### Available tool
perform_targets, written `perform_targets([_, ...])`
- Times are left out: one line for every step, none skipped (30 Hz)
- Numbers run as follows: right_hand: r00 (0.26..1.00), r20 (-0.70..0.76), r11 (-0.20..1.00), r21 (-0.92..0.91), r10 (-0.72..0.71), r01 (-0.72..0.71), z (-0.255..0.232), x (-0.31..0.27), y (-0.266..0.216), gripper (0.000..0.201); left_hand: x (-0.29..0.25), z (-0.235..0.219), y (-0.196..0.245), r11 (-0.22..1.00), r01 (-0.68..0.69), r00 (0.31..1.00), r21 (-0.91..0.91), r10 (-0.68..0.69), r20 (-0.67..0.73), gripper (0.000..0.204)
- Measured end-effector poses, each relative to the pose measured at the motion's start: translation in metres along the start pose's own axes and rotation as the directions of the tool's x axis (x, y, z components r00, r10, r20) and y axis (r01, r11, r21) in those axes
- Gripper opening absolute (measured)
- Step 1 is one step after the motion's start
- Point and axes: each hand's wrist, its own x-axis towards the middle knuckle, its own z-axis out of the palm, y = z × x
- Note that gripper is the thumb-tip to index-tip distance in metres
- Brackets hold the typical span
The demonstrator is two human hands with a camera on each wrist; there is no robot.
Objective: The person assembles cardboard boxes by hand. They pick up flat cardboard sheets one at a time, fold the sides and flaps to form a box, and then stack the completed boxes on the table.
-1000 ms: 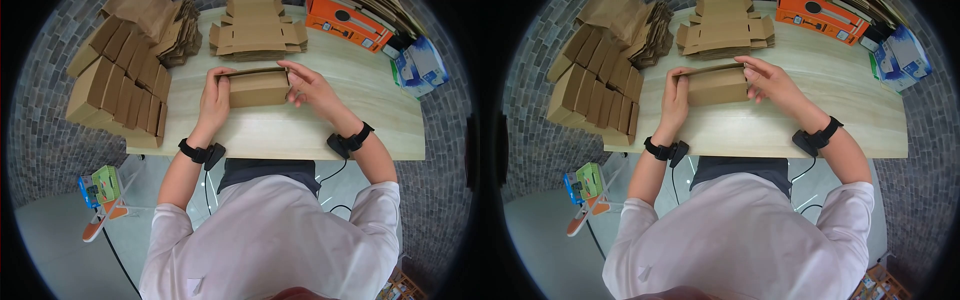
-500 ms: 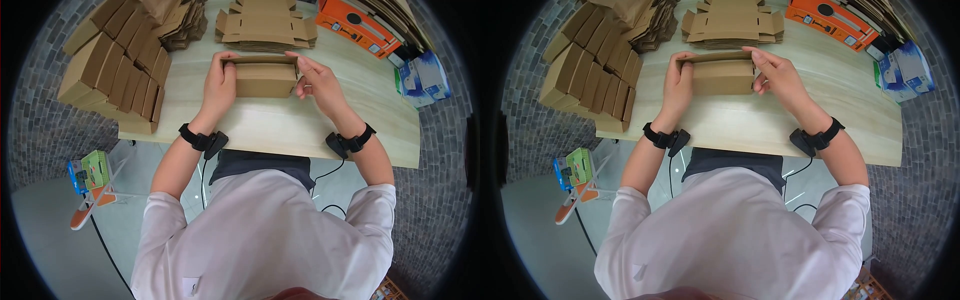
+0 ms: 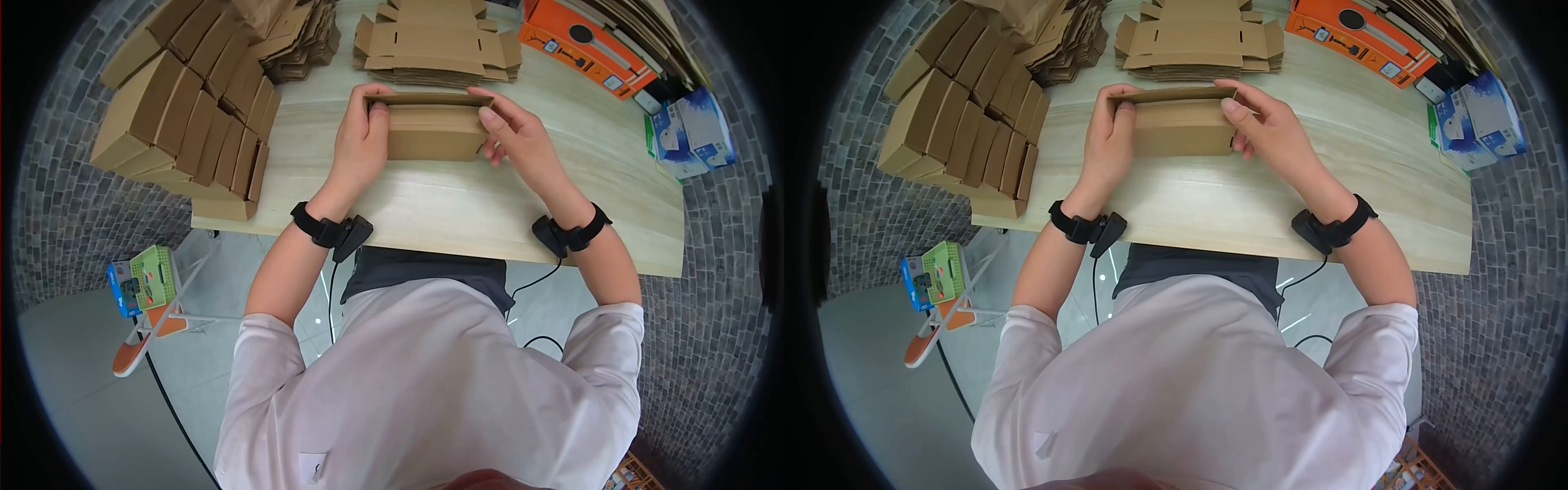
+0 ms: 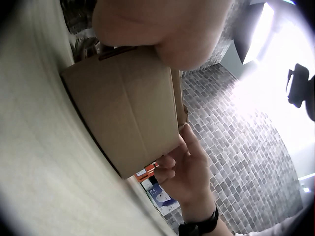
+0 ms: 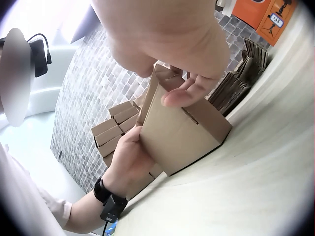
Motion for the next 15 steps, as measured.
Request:
perform_targets([1.0,0.006,1.0,-0.001,-0.009,0.009,-0.0009,0.001,0.0015,0.045,0.0003,0.0001,-0.0006,1.0,-0.012,1.0,0.001,0.012,-0.001,0.02])
perform_targets([1.0,0.012,1.0,-0.002,-0.017,0.017,-0.0019,0.0017,0.0024,0.045,0.0004,0.0,-0.0008,1.0,-0.023,1.0,0.002,0.023,-0.003,0.02])
perform_targets([1.0,0.013,1.0,-0.002,-0.018,0.018,-0.003,0.0019,0.0023,0.045,0.0002,-0.0004,-0.0001,1.0,-0.023,1.0,0.002,0.023,-0.004,0.02])
perform_targets([1.0,0.022,1.0,0.003,-0.017,0.016,-0.0043,0.0021,0.0019,0.045,0.0002,-0.0011,0.0014,1.0,-0.021,1.0,0.003,0.021,0.0,0.02])
perform_targets([0.999,0.03,1.0,0.009,-0.015,0.015,-0.0054,0.0021,0.0017,0.045,0.0002,-0.0016,0.0023,1.0,-0.019,1.0,0.005,0.019,0.005,0.02])
perform_targets([0.999,0.031,1.0,0.009,-0.017,0.016,-0.0065,0.0018,0.0019,0.045,0.0004,-0.0017,0.0009,1.0,-0.019,1.0,0.006,0.019,0.004,0.02])
perform_targets([0.999,0.043,1.0,-0.007,-0.027,0.027,-0.0073,0.0011,0.002,0.044,0.0009,-0.0016,-0.0009,1.0,-0.018,1.0,-0.011,0.018,0.009,0.019])
perform_targets([0.998,0.056,0.999,-0.023,-0.036,0.037,-0.0081,0.0004,0.0021,0.044,0.0011,-0.0015,-0.002,0.999,-0.017,1.0,-0.027,0.017,0.014,0.019])
perform_targets([0.998,0.056,0.999,-0.023,-0.036,0.038,-0.0086,-0.0003,0.0022,0.044,0.0011,-0.0015,-0.0026,0.999,-0.017,1.0,-0.027,0.017,0.013,0.019])
perform_targets([0.997,0.066,0.999,-0.006,-0.042,0.043,-0.0093,-0.0011,0.0024,0.043,0.0012,-0.0012,-0.0017,1.0,-0.016,1.0,-0.027,0.016,0.012,0.019])
perform_targets([0.996,0.075,0.999,0.011,-0.048,0.048,-0.0098,-0.0018,0.0026,0.042,0.0011,-0.0008,-0.0011,1.0,-0.014,1.0,-0.026,0.014,0.01,0.019])
perform_targets([0.996,0.075,0.999,0.011,-0.048,0.048,-0.01,-0.0022,0.0029,0.042,0.001,-0.0003,-0.0013,1.0,-0.014,1.0,-0.026,0.014,0.011,0.019])
perform_targets([0.995,0.079,0.998,0.038,-0.056,0.053,-0.0101,-0.0023,0.0033,0.041,0.0014,0.0001,-0.002,0.999,-0.028,1.0,-0.032,0.028,0.003,0.018])
perform_targets([0.995,0.081,0.996,0.066,-0.065,0.059,-0.01,-0.0025,0.0039,0.041,0.0017,0.0004,-0.0027,0.998,-0.043,0.999,-0.036,0.043,-0.003,0.018])
perform_targets([0.995,0.079,0.996,0.068,-0.067,0.062,-0.0103,-0.0026,0.0045,0.041,0.0016,0.0002,-0.0034,0.998,-0.046,0.999,-0.034,0.046,-0.001,0.018])
